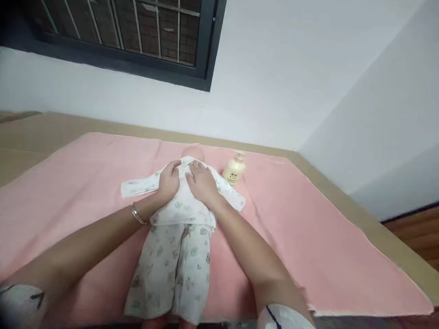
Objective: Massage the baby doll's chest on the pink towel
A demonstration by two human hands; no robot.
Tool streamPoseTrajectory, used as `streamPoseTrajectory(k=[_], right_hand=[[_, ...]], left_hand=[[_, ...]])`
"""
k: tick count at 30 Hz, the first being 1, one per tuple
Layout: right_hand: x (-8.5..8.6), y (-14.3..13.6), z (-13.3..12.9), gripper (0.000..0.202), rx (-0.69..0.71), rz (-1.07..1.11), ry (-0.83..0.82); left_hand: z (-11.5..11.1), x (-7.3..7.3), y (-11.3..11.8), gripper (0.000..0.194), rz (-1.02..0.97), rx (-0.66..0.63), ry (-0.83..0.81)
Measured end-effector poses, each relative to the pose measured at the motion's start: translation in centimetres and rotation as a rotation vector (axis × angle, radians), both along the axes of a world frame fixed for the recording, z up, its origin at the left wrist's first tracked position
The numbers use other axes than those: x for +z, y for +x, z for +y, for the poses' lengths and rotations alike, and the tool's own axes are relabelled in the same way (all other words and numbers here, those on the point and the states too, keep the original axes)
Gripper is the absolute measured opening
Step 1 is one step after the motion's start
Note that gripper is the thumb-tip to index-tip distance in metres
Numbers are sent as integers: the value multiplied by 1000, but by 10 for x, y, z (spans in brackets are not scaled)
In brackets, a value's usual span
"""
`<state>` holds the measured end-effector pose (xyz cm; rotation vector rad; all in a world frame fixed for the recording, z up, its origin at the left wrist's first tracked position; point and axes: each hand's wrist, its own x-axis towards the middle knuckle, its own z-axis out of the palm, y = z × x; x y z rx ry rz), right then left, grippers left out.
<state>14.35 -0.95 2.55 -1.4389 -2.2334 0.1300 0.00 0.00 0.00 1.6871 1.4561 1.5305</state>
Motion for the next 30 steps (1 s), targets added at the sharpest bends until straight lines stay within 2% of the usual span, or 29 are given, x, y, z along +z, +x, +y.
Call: streamPoseTrajectory(k=[4,6,9,13,15,19,22,26,30], right_hand=[[4,13,9,50,-28,13,-3],[7,7,1,50,-100,-30,7],[13,-12,-24,53,-216,-124,-14],[16,-24,-46,55,-117,-194,-47],[14,-18,-39,52,-77,-140,-57],[7,9,-3,50,-119,47,-74],[4,19,11,47,-137,84,-65],[6,2,-13,51,-204,-53,-24],[11,-15,-36,52,-85,-188,42]], left_hand=[[-8,-3,11,43,144,-11,91],[-6,-3,11,44,228,-29,74],[8,1,2,42,312,-69,11],[23,6,-6,43,389,-115,-69],[19,8,-2,44,479,-93,-59],[-7,10,14,48,675,-45,20],[-17,12,20,48,714,-71,33],[0,18,9,46,645,-110,-38],[11,20,1,45,649,-92,-104]])
